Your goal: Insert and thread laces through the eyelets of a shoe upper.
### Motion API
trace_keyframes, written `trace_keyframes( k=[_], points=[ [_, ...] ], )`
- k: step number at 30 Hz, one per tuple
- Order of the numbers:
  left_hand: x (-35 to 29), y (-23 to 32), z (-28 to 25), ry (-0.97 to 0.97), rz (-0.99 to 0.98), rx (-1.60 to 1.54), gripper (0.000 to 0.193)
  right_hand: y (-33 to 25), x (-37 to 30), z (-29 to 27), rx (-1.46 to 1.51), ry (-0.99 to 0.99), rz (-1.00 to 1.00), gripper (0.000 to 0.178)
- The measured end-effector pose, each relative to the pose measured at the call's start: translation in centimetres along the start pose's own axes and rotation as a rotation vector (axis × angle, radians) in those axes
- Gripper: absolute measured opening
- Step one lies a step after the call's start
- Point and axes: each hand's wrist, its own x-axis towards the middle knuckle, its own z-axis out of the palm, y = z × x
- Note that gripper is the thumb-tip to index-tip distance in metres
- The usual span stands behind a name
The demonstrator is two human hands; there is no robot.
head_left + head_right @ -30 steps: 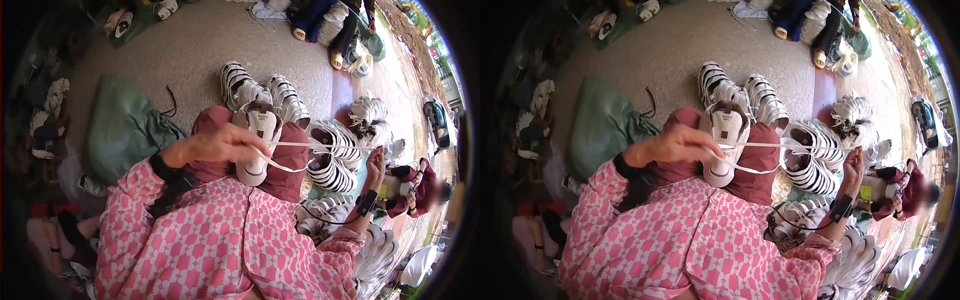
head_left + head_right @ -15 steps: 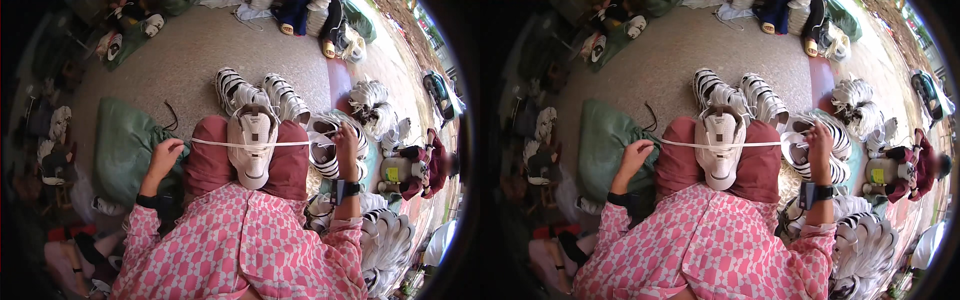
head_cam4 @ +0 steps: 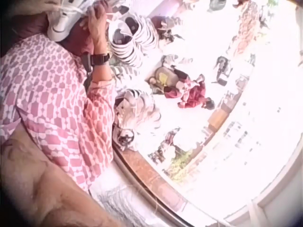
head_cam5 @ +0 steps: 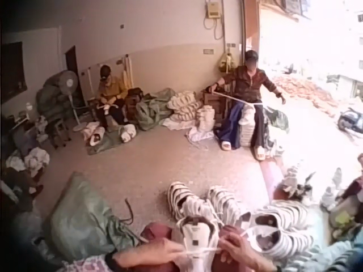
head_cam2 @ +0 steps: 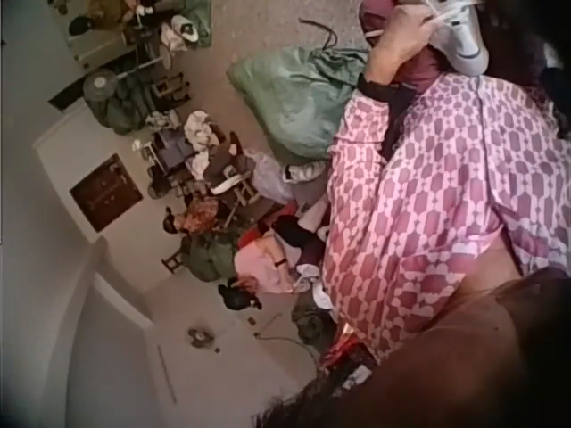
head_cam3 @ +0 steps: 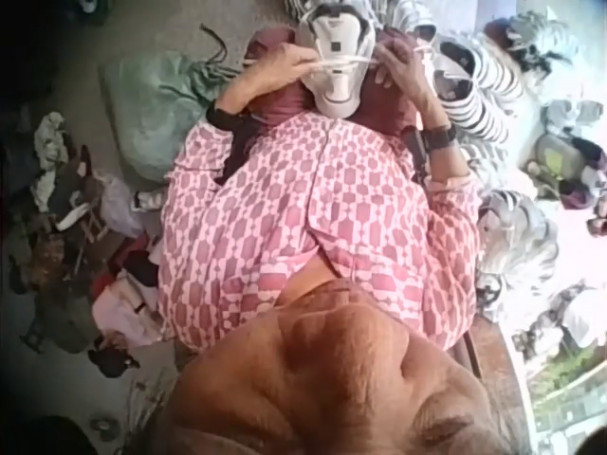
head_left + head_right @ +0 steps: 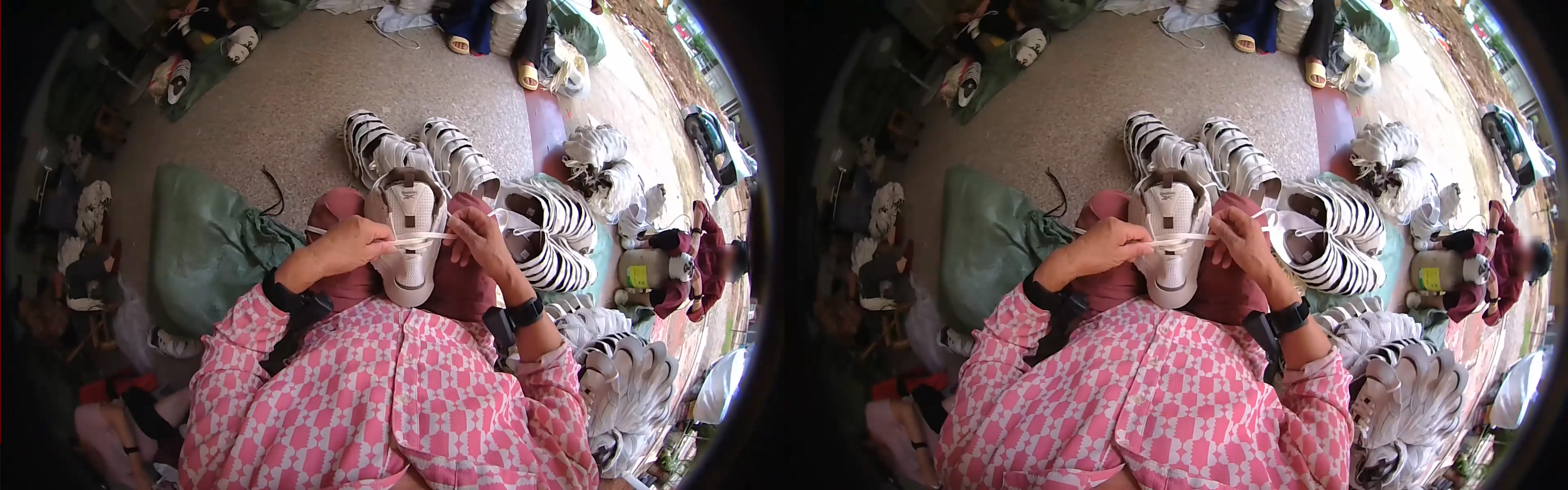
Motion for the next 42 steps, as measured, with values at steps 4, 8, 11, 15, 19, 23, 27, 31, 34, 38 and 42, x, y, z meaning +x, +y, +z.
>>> trace_keyframes(
  k=[4, 8, 11, 15, 19, 23, 27, 31, 34, 38, 42],
  points=[
    [0.2, 3.4, -1.2, -0.252, -0.133, -0.561, 0.024, 0.6, 0.5, -0.3, 0.084, 0.007, -0.015, 0.021],
    [0.5, 3.1, -2.0, -0.234, -0.097, -0.764, 0.021, 0.7, 0.4, -0.2, 0.108, 0.047, -0.036, 0.019],
    [0.0, 0.5, -2.3, -0.025, -0.059, -0.345, 0.019, 0.6, 0.4, 0.0, 0.115, 0.065, -0.017, 0.018],
    [-0.9, -1.9, -2.4, 0.511, 0.179, 0.781, 0.023, 0.8, 0.4, 0.1, 0.092, 0.063, -0.032, 0.019],
    [-0.9, 0.1, -2.6, 0.528, -0.177, 0.19, 0.031, 0.8, 0.3, 0.2, 0.087, 0.044, -0.012, 0.018],
    [-0.4, 0.4, -3.4, 0.271, -0.295, -0.501, 0.038, 0.9, -0.1, -0.3, 0.064, -0.114, -0.039, 0.018],
    [1.0, 0.6, -3.0, 0.542, 0.14, 0.169, 0.039, 1.5, 0.4, -1.5, 0.001, -0.23, -0.027, 0.017],
    [3.1, 2.0, -0.5, 0.362, 0.348, 0.265, 0.027, 0.9, 0.4, -1.0, -0.019, -0.219, -0.003, 0.015],
    [5.2, 1.7, 1.9, 0.3, 0.43, 0.364, 0.017, 0.6, 0.6, -0.9, -0.025, -0.212, 0.013, 0.013],
    [7.1, 1.3, 3.2, 0.207, 0.33, 0.278, 0.009, 0.5, 0.7, -0.4, -0.035, -0.157, 0.065, 0.013],
    [7.6, 1.1, 3.6, 0.132, 0.303, 0.223, 0.012, 0.0, 0.7, -0.3, -0.045, -0.173, 0.095, 0.013]
  ],
)
